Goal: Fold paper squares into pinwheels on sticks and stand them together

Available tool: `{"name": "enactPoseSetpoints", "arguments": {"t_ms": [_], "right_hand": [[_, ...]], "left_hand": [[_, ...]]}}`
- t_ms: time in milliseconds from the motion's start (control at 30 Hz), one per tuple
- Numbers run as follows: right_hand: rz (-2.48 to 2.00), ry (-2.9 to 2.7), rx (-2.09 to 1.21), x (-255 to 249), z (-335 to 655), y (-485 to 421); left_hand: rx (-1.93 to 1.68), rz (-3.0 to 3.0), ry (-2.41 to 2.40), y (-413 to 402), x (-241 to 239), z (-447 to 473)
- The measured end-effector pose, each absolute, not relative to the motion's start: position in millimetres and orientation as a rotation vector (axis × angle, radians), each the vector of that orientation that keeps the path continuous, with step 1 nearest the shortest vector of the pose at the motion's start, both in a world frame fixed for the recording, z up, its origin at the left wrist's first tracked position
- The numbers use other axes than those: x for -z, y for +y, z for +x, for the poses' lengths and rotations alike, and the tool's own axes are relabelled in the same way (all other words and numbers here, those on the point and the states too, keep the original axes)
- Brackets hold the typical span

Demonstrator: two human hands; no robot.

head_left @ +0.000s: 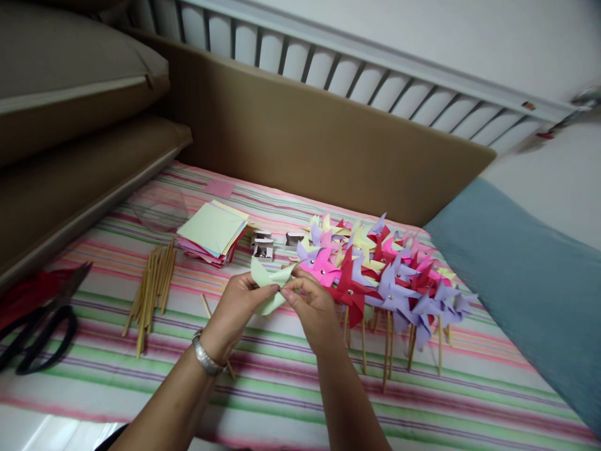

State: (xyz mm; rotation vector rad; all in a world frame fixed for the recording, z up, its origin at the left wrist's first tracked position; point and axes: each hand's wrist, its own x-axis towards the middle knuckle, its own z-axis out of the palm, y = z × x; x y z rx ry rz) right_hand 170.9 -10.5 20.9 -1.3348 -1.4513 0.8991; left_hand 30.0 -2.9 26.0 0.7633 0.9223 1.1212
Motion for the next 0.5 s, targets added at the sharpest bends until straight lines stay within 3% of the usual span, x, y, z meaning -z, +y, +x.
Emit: {"name": "enactPoseSetpoints", "arguments": {"t_ms": [500], "right_hand": [[-1.232,-1.281,-1.023,-23.2,172.6,-11.7]], "left_hand": [[-1.033,0.734,0.747,-4.0,-27.0,29.7]]}}
